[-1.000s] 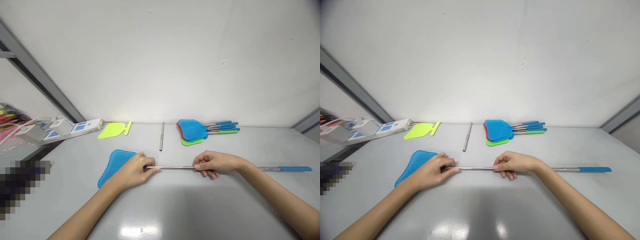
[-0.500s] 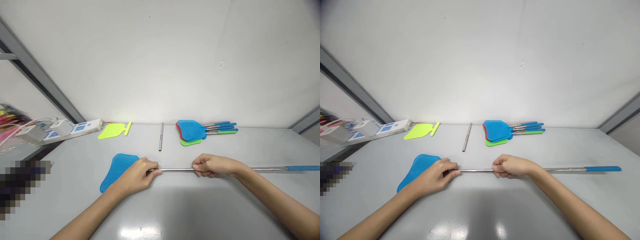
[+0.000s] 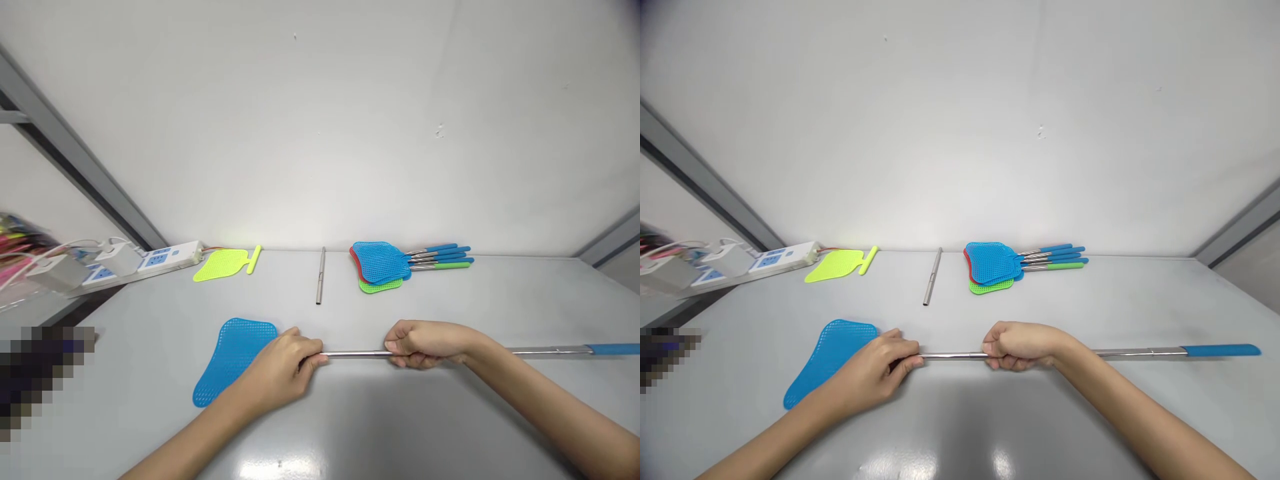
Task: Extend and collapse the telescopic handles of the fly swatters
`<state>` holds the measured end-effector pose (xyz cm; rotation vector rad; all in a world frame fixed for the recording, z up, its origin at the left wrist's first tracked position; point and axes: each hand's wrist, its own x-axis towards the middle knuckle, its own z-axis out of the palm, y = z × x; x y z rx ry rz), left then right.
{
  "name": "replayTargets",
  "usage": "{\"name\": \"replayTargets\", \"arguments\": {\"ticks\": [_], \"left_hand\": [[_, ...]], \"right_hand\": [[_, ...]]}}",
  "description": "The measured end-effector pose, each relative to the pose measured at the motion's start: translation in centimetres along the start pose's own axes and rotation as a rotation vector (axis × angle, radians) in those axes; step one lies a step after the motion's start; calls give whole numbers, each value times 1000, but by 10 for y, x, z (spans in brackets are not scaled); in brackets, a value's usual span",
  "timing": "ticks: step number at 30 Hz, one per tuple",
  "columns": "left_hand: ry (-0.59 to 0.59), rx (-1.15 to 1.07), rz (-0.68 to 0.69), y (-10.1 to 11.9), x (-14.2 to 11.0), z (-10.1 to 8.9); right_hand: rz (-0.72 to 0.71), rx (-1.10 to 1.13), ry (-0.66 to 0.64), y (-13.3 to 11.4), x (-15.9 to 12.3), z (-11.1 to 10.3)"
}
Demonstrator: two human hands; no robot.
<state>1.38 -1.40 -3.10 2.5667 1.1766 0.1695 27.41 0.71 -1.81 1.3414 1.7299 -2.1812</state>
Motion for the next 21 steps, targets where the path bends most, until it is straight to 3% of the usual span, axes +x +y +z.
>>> {"name": "replayTargets", "arguments": {"ticks": [10, 21], "left_hand": [[12, 42, 69, 10, -3, 0], [-38, -5, -1, 16, -6, 6]], "right_hand": [[62, 143, -165, 1, 3, 2], [114, 87, -114, -4, 3, 9]]}}
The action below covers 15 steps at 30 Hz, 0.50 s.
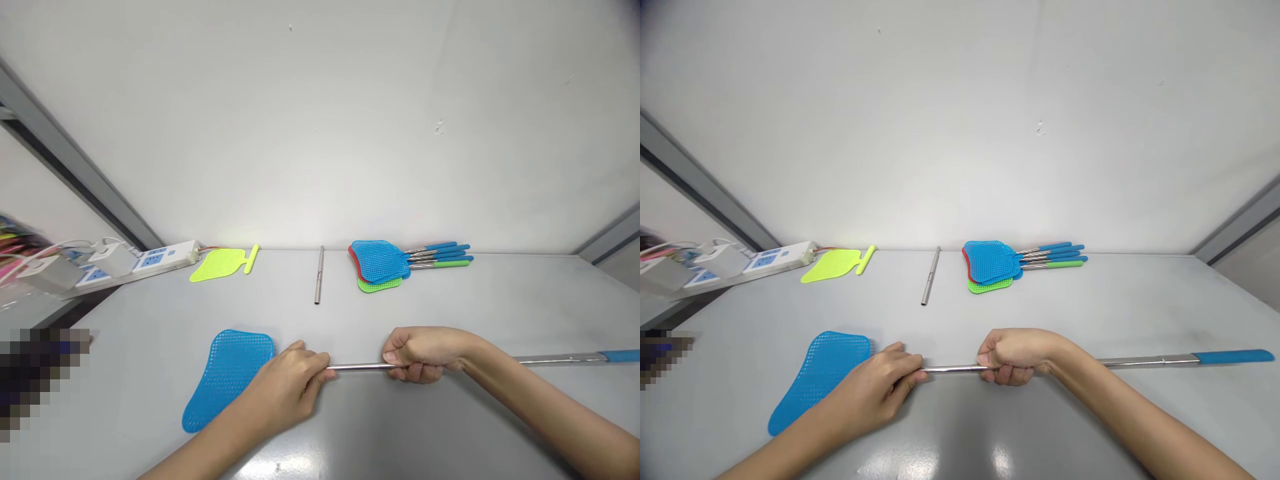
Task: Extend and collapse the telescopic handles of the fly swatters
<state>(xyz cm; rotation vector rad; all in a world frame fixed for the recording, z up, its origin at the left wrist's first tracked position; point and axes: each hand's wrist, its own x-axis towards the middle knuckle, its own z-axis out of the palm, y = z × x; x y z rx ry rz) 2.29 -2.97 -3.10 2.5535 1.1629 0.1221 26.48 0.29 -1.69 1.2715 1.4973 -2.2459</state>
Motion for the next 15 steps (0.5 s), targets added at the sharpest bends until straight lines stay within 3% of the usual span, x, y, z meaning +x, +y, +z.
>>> {"name": "replayTargets", "arguments": {"ticks": [8, 15], "left_hand": [[-53, -34, -2, 12, 1, -2], [-48, 1, -15, 10, 3, 1]], "right_hand": [[23, 8, -9, 2, 2, 7], [23, -35, 38, 0, 3, 8]]}}
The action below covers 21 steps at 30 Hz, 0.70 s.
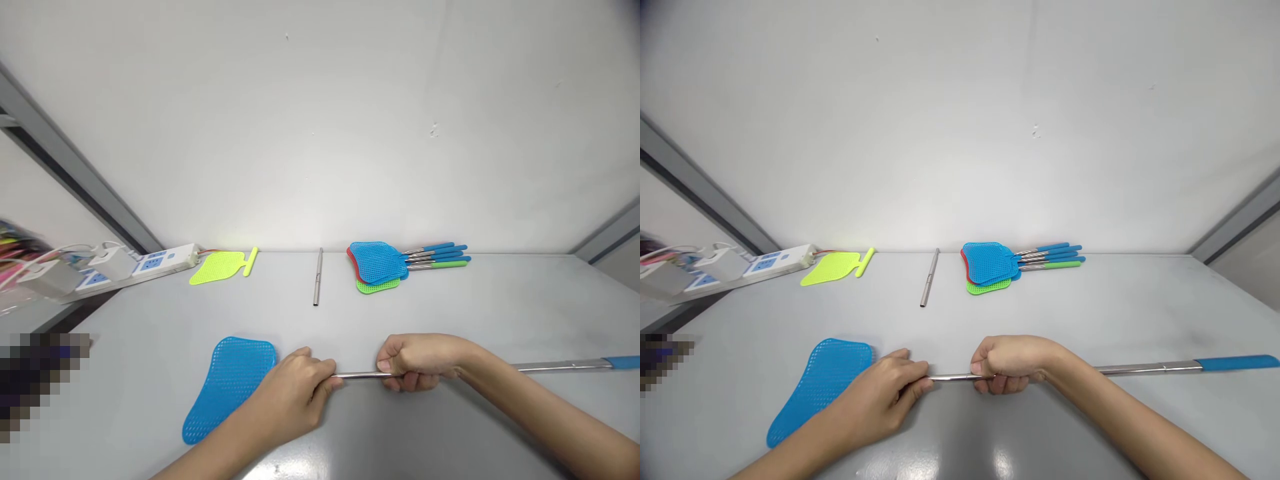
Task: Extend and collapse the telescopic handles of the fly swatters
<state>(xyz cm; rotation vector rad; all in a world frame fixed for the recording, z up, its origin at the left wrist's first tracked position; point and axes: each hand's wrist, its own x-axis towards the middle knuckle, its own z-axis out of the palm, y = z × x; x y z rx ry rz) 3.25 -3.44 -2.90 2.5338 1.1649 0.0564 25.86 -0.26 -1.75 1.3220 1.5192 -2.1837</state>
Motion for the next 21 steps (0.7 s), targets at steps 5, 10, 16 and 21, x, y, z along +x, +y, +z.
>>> {"name": "replayTargets", "arguments": {"ticks": [5, 10, 16, 21], "left_hand": [[14, 28, -2, -6, 3, 0], [24, 12, -15, -11, 6, -4], [28, 10, -26, -11, 7, -5], [18, 11, -40, -11, 7, -8]], "right_hand": [[-81, 33, -57, 6, 5, -6], [-180, 81, -96, 12, 10, -12], [-214, 114, -170, 13, 11, -18], [-209, 128, -183, 13, 12, -19]]}}
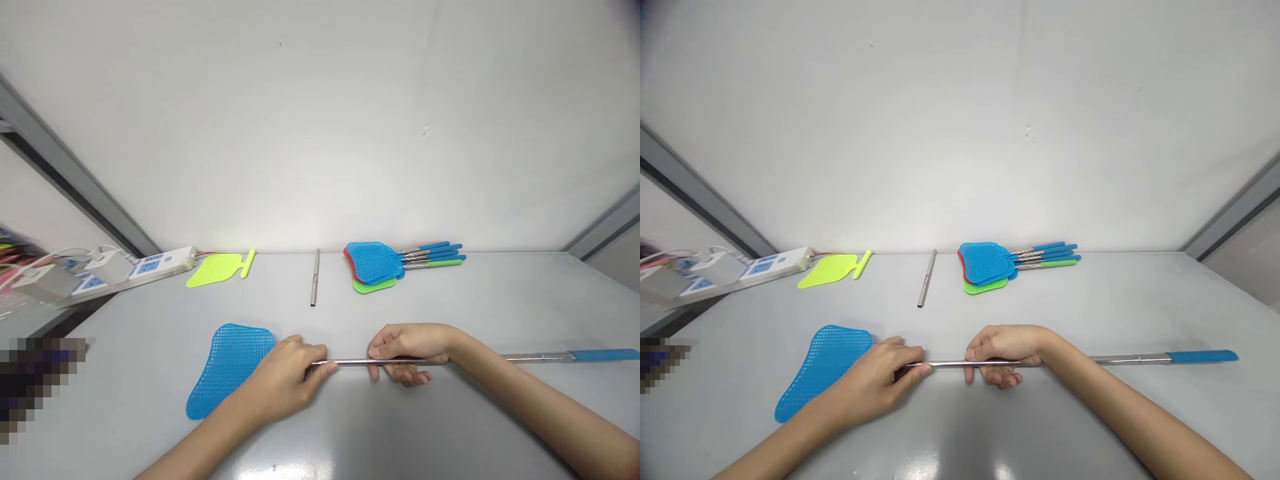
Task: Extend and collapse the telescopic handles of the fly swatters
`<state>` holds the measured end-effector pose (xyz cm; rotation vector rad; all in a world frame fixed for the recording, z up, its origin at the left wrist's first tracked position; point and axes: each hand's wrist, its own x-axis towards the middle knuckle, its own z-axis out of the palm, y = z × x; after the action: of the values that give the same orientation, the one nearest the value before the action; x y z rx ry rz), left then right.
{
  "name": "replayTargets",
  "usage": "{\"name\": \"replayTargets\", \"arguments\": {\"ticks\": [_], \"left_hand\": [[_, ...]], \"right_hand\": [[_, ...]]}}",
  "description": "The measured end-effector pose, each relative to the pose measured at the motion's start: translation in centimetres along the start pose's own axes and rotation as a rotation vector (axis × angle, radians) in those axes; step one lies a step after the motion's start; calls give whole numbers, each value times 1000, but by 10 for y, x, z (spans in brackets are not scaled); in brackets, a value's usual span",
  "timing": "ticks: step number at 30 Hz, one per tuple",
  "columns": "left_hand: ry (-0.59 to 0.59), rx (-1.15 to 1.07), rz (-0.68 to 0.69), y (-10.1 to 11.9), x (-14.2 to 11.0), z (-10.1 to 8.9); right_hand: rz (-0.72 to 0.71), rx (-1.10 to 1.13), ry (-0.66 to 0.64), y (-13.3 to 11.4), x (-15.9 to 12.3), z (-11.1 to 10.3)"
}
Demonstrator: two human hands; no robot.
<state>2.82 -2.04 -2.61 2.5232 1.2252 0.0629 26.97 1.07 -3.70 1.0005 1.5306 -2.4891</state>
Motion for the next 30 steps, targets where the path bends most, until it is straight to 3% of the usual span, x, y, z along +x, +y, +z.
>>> {"name": "replayTargets", "arguments": {"ticks": [30], "left_hand": [[-16, -23, -18, 1, -2, -4]], "right_hand": [[-11, -44, 27, 1, 3, 1]]}}
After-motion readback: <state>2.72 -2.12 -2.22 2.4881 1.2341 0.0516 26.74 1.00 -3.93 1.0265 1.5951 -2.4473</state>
